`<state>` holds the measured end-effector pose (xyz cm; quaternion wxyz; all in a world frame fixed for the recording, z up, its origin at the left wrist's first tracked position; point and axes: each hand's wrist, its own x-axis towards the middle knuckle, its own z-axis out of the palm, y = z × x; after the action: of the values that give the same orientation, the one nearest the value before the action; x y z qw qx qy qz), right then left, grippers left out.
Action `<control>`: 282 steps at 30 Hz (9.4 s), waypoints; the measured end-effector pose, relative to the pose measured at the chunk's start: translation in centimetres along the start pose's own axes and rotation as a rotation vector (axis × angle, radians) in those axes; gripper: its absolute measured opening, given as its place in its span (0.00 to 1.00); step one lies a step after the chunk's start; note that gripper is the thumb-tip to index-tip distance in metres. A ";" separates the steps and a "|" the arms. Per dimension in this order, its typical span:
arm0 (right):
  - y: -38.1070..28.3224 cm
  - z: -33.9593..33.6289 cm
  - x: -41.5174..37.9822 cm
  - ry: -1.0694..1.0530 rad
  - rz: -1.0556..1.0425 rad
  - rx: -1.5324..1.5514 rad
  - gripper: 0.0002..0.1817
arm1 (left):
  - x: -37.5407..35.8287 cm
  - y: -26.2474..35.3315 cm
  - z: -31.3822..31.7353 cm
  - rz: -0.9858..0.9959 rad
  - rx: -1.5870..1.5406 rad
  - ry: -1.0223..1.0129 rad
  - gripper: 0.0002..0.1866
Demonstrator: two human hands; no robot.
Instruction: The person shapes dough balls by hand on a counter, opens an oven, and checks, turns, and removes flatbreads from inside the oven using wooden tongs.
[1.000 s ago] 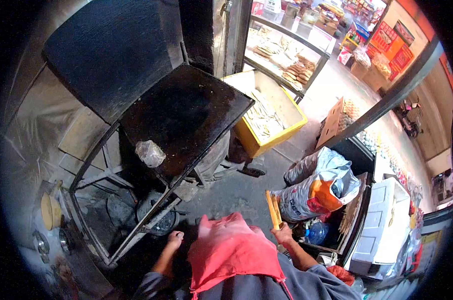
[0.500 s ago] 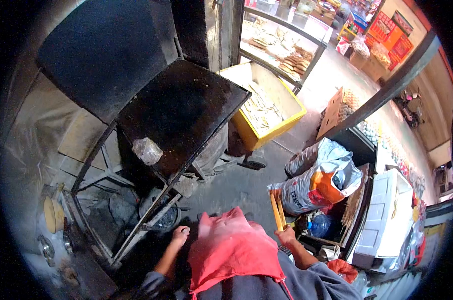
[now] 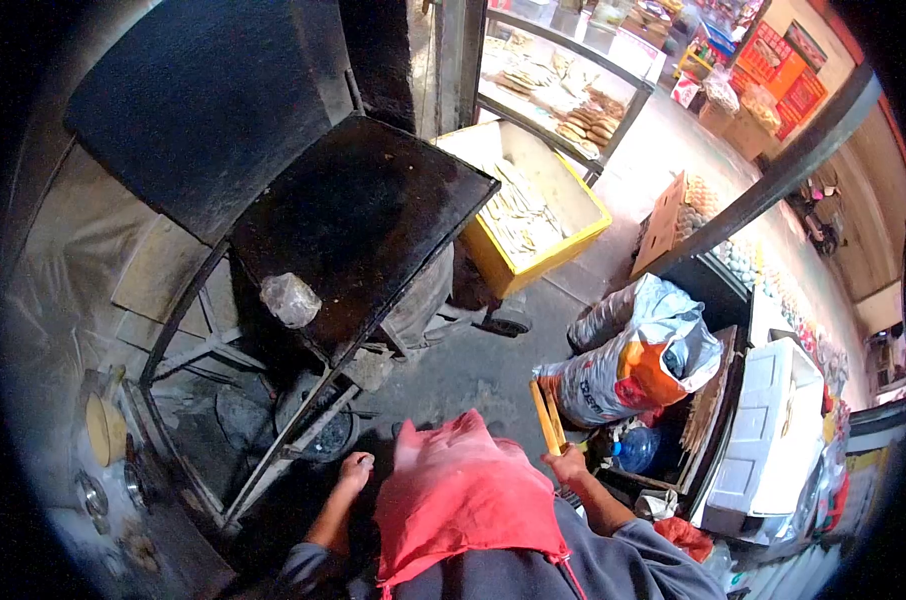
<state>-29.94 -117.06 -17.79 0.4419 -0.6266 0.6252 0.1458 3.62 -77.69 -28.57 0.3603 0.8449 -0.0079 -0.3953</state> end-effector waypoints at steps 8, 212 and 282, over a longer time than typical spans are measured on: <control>-1.0 -0.2 0.1 0.009 -0.020 -0.015 0.35 | -1.9 4.3 -0.3 0.034 0.085 0.017 0.13; 2.5 10.2 -7.6 0.047 0.032 -0.035 0.36 | -2.8 -4.2 -6.9 -0.148 -0.210 -0.143 0.12; 3.9 10.8 -8.6 0.076 0.083 -0.021 0.37 | -4.5 0.4 -7.3 -0.209 -0.063 -0.166 0.13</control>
<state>-30.98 -102.81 -19.09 0.4049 -0.6097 0.6655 0.1465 5.58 -72.19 -22.23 0.3417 0.7937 0.0630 -0.4994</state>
